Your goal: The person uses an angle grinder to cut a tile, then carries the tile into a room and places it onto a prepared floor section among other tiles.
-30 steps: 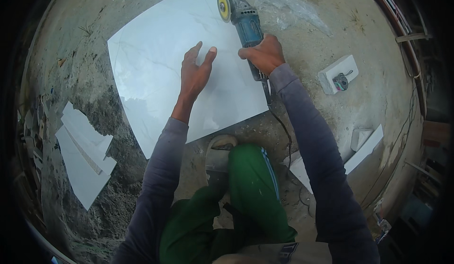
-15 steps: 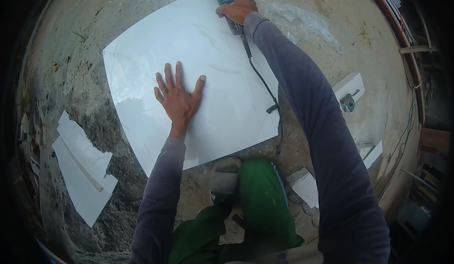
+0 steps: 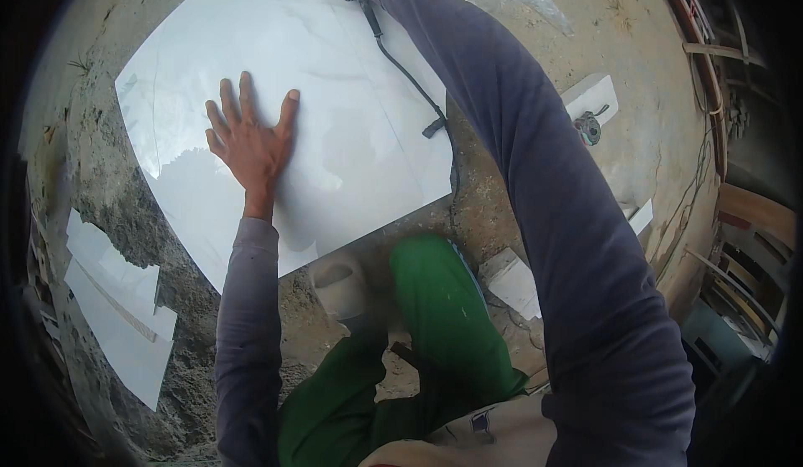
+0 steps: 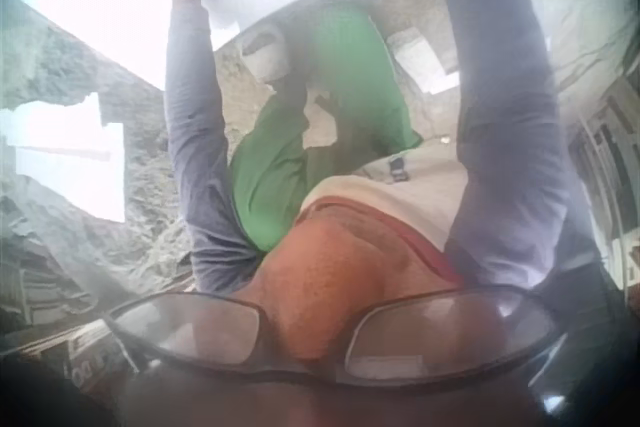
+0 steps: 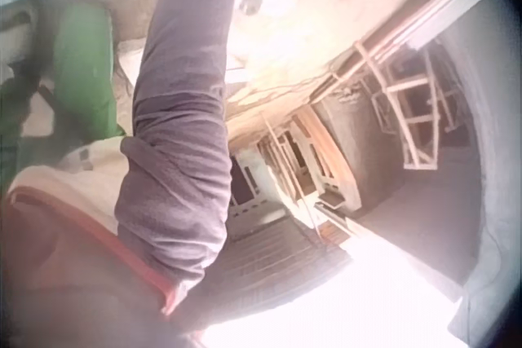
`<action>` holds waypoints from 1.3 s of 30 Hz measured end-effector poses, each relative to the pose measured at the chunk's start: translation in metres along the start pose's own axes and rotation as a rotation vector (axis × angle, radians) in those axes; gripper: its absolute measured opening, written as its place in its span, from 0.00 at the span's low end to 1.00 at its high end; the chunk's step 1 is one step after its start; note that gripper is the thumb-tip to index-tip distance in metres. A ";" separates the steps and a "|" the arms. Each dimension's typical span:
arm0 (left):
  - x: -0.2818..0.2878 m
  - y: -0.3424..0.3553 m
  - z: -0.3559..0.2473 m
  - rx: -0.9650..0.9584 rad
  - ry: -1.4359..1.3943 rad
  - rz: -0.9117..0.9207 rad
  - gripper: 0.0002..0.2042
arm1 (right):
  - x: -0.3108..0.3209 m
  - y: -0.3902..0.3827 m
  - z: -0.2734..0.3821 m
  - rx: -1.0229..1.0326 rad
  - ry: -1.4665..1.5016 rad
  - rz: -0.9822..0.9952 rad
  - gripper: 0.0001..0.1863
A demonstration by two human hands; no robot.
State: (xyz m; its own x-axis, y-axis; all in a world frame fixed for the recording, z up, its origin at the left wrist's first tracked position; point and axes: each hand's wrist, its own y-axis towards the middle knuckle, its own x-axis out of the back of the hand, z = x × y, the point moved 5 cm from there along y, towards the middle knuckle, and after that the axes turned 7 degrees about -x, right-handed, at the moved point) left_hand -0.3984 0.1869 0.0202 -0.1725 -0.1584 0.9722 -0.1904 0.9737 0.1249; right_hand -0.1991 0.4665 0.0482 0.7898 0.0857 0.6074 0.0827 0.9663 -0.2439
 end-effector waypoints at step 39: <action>0.016 0.003 -0.002 0.024 -0.001 0.038 0.44 | 0.001 0.017 0.017 -0.050 -0.320 0.057 0.24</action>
State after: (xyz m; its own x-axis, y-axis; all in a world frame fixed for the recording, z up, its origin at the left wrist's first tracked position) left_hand -0.3998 0.1880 0.0367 -0.1811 -0.1220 0.9759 -0.2071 0.9747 0.0835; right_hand -0.2072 0.4873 0.0570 0.5633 0.2193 0.7966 0.0796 0.9452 -0.3165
